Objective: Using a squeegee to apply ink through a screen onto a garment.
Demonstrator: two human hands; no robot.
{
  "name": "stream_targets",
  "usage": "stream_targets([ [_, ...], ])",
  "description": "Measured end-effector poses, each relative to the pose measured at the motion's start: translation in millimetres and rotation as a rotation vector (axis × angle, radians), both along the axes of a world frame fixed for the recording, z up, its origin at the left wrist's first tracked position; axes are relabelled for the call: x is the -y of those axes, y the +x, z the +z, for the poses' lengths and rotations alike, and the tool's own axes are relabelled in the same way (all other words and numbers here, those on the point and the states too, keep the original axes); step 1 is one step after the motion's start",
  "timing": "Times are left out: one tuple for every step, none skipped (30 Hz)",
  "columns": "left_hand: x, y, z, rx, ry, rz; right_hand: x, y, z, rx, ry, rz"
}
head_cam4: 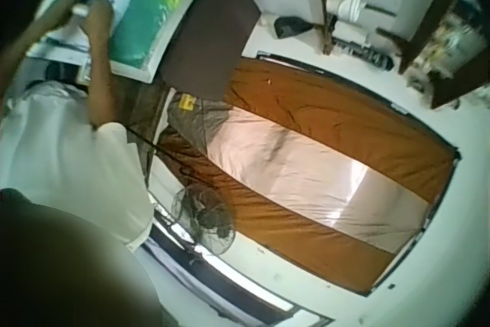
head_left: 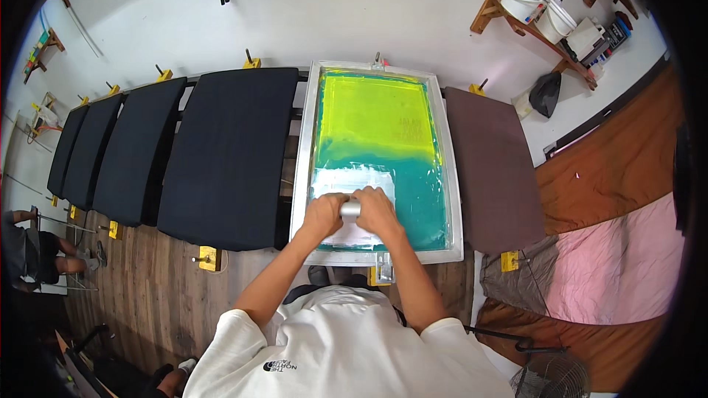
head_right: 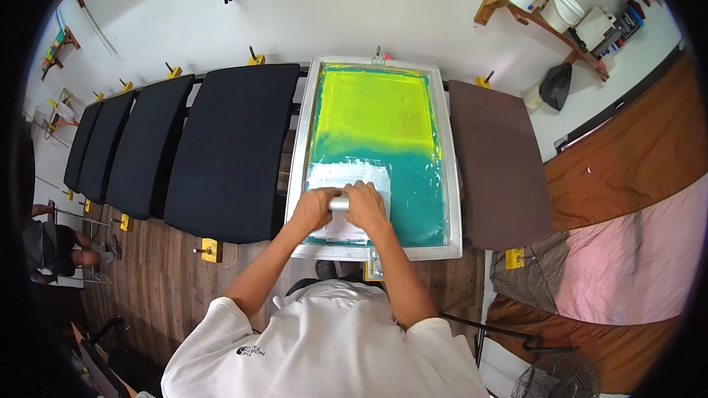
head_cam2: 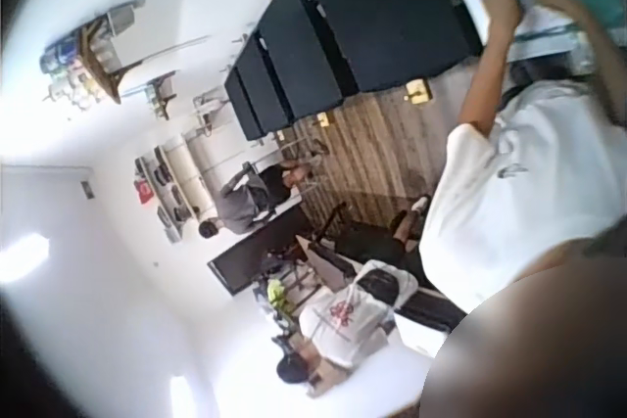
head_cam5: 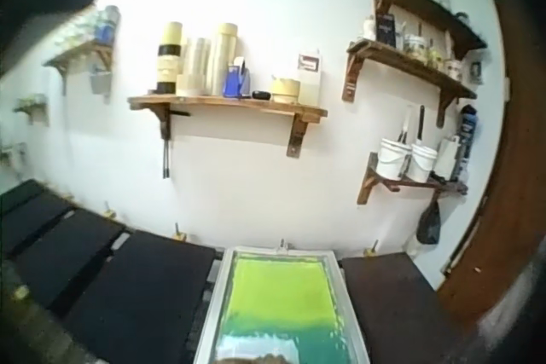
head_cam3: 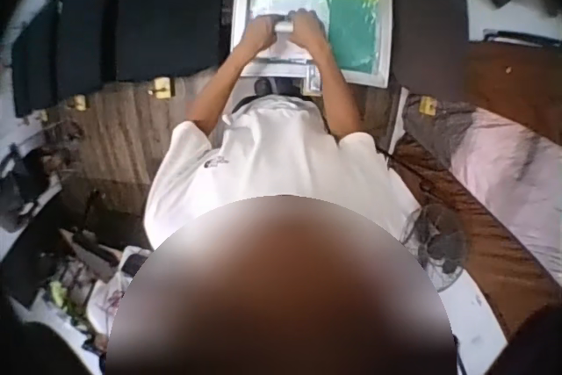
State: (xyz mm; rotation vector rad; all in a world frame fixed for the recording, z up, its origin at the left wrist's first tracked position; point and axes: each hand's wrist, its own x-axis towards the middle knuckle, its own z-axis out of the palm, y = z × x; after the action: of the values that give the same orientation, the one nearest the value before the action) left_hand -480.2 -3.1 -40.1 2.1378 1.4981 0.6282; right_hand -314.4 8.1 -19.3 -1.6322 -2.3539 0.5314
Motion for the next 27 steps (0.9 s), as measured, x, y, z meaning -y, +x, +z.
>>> stream_targets([
  [14,1,-5,0.048,0.065,0.002,16,0,-3,-0.046,0.025,-0.007],
  [28,0,-8,0.029,0.111,-0.024,27,4,-15,-0.062,0.043,0.011],
  [40,3,-4,0.03,0.102,-0.032,40,7,-16,-0.06,0.039,0.004],
  [54,3,-5,0.025,0.065,-0.033,55,8,-11,-0.077,-0.007,0.016],
  [64,2,-5,0.019,0.028,-0.034,62,8,-6,-0.093,-0.053,0.029],
  [67,3,6,0.021,0.023,-0.043,66,10,-2,-0.092,-0.057,0.02],
  [70,2,19,-0.018,-0.097,-0.069,68,10,0,-0.031,-0.096,0.034],
  [69,2,29,-0.057,-0.217,-0.096,71,11,2,0.028,-0.135,0.048],
  [62,0,36,-0.119,-0.254,-0.094,67,10,10,0.027,-0.143,0.045],
  [52,-1,34,-0.129,-0.238,-0.095,53,8,24,0.059,-0.198,0.057],
  [38,-2,30,-0.14,-0.216,-0.098,36,6,33,0.09,-0.248,0.066],
  [21,-3,30,-0.159,-0.178,-0.076,19,5,31,0.082,-0.191,0.06],
  [5,-2,29,-0.177,-0.141,-0.059,3,5,27,0.074,-0.137,0.051],
  [-11,-2,29,-0.15,-0.11,-0.036,-12,4,24,0.042,-0.101,0.029],
  [-24,-3,26,-0.125,-0.081,-0.012,-26,1,21,0.008,-0.064,0.008],
  [-37,-5,18,-0.104,-0.073,-0.015,-34,-2,20,0.004,-0.068,0.005],
  [-45,-8,8,-0.083,-0.066,-0.017,-42,-6,18,0.014,-0.101,0.0],
  [-47,-6,10,-0.091,-0.05,-0.027,-46,-6,15,0.024,-0.135,-0.009],
  [-46,-5,11,-0.094,-0.056,-0.035,-45,-4,11,0.021,-0.142,-0.016],
  [-44,-4,11,-0.107,-0.062,-0.055,-44,-1,7,0.026,-0.124,-0.01],
  [-41,-4,12,-0.12,-0.072,-0.068,-42,-1,5,0.033,-0.108,0.003],
  [-33,-4,9,-0.117,-0.068,-0.054,-37,-2,2,0.032,-0.117,0.004],
  [-25,-4,7,-0.114,-0.064,-0.04,-27,-2,-1,0.035,-0.078,-0.007],
  [-15,-2,12,-0.102,-0.107,-0.037,-12,-3,-1,0.04,-0.045,-0.013],
  [-5,-2,9,-0.104,-0.118,-0.032,0,-4,-1,0.038,-0.056,-0.008],
  [7,-2,5,-0.074,-0.11,-0.03,11,-1,0,-0.019,-0.04,-0.004],
  [19,-2,2,-0.044,-0.097,-0.036,23,0,2,-0.075,-0.021,-0.007],
])
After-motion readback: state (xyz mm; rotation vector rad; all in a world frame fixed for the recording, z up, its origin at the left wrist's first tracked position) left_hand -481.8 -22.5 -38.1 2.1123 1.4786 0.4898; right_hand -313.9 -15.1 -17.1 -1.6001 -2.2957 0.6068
